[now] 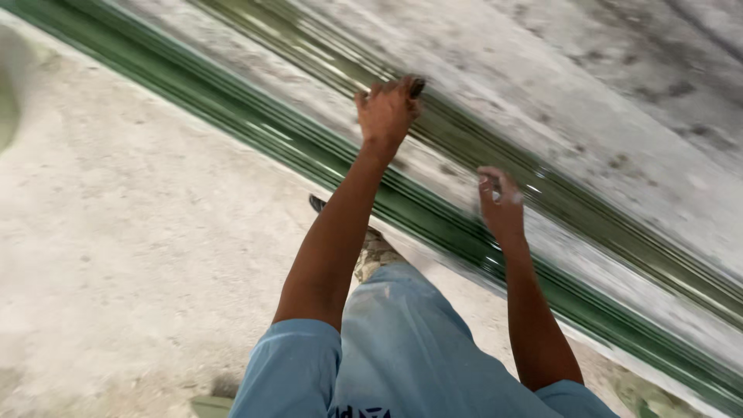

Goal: The person wipes long green moldings with a sponge, then scrapes a bucket with a scraper and rinses it with water from a tap. They pour water into the bucket and continue cleaning the moldings.

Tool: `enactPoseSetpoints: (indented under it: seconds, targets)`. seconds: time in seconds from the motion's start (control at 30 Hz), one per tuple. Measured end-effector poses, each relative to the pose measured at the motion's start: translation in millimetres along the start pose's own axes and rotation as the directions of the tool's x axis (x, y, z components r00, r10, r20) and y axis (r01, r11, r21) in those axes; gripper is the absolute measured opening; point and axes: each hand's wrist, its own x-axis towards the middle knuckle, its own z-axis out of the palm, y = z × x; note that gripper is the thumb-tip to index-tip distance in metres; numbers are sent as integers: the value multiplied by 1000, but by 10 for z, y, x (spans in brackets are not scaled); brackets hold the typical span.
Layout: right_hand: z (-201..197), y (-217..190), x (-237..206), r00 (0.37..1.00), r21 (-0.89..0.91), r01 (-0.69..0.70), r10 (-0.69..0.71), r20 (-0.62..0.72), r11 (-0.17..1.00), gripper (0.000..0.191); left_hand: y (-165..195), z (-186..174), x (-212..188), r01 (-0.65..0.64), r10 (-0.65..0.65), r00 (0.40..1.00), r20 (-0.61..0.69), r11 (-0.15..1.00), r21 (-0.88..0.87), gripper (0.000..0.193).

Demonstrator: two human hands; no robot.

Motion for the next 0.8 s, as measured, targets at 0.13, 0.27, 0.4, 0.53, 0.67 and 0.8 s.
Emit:
enactPoseSetpoints:
  seconds: [0.13, 0.27, 0.4, 0.53, 0.67, 0.8]
  targets:
    - [1010, -577, 483, 1000, 104, -12, 10, 26, 994, 28, -1094, -336, 546, 35, -40, 990, 137, 999, 40, 48]
    - [1903, -1361, 1174, 983, 188, -117, 87, 160, 975, 30, -2163, -723, 1156, 126, -129, 984, 122, 992, 27, 45]
    - [2440, -2075, 1848, 953, 86, 32, -56, 297, 996, 30, -3099, -1061, 1687, 167, -175, 983, 63, 979, 117, 35]
    - [2984, -2640, 2459, 928, 98, 288, -303, 217, 953, 28, -4009, -1463, 2267, 241, -246, 968, 53, 967, 83, 33]
    - [3535, -3134, 2806, 962, 182, 111, -151, 226, 977, 29, -4829, -1825, 2800, 309, -315, 945, 85, 948, 82, 39]
    - [4071, -3560, 2927, 991, 102, 53, -65, 118, 993, 27, -5759, -2107, 3344, 277, -287, 953, 98, 955, 105, 48]
